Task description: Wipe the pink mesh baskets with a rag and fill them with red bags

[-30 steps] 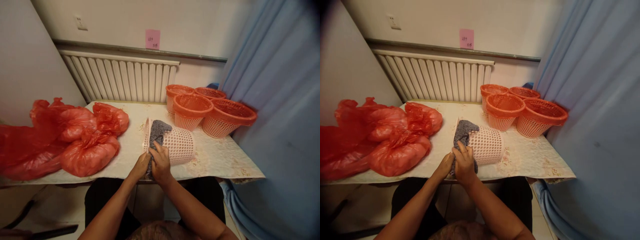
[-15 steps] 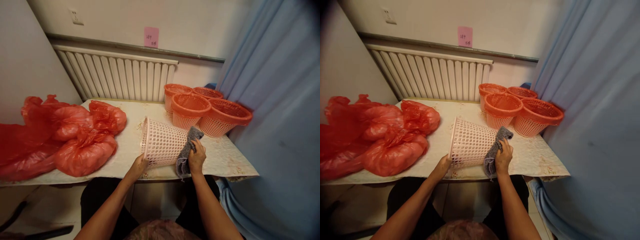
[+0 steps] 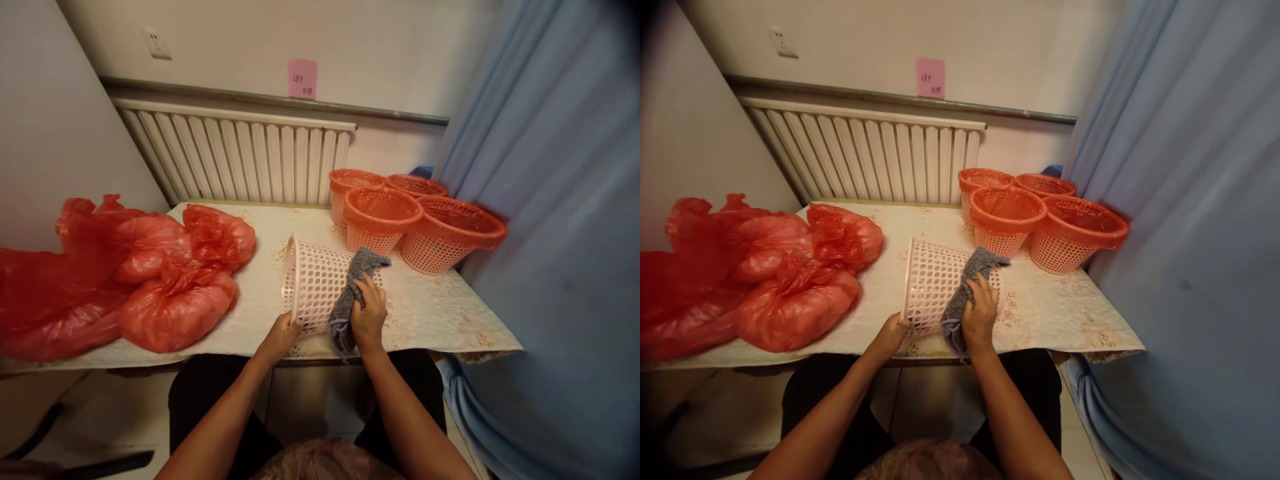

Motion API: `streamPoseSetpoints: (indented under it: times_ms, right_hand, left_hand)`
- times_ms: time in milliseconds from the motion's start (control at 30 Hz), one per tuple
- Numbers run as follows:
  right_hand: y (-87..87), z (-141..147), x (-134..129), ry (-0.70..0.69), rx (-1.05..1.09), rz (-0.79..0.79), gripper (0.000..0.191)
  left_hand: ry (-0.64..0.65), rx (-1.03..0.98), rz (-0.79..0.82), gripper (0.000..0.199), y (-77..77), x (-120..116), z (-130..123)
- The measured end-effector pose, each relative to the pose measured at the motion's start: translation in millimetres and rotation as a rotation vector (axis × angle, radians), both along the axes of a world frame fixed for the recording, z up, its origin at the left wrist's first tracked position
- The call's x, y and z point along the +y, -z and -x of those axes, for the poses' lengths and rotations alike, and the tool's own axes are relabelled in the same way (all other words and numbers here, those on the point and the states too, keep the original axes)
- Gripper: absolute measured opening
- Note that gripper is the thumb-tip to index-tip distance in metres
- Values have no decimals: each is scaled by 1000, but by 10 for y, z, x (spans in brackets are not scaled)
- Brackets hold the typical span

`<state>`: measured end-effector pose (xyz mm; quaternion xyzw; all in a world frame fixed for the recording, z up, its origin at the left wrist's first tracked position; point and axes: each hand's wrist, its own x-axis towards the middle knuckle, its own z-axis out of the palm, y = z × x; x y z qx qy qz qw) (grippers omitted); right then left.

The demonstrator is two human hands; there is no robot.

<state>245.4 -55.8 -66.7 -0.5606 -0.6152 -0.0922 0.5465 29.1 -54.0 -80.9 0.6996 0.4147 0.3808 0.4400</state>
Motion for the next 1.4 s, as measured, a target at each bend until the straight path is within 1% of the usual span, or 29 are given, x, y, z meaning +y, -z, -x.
streamPoseSetpoints:
  times_ms: [133,200,300,367,467,567,667,767,900,1000,1133,1200,1300,1400]
  right_hand:
    - [-143,442,-133,-194,-81,-43,52]
    - [-187,631,-198,-283,-134,-74,50]
    - [-186,745,-227,-339,-161,-108,44]
    - [-147,671,-192,-337,-169,-123,44]
    - [-49,361,-102,-271,-175,-104,47]
    - [82,-80,-36,-104,-110,-53,47]
    - [220,-487,-20,70,-35,-15,44]
    - [315,-718,-35,166,-7,7,41]
    - [349,-758,-47,188,4,25,40]
    - [342,-724,-42,194,14,27,40]
    - [333,-704,-41,191,18,27,39]
    - [322,-697,-45,192,29,36,40]
    - [276,-655,-43,196,57,57,40]
    - [185,-510,-34,170,71,60,41]
  left_hand:
    - [-13,18,-23,75,-19,-46,-83]
    - [-32,1,-29,72,-15,-59,-100]
    - [-47,-36,-27,71,-31,-67,-105]
    - [-35,-49,-23,72,-49,-64,-101]
    - [-5,-61,-19,72,-65,-43,-87]
    - [28,-82,-2,74,-64,-8,-66]
    - [34,-87,1,78,-66,27,-43]
    - [28,-64,19,82,-66,52,-25]
    - [20,-60,39,84,1,59,3]
    - [56,-69,73,82,121,44,50]
    - [58,-34,109,76,263,22,129]
    - [69,-22,110,75,283,23,147]
    - [107,-41,97,73,265,42,131]
    - [149,-74,80,72,234,56,75]
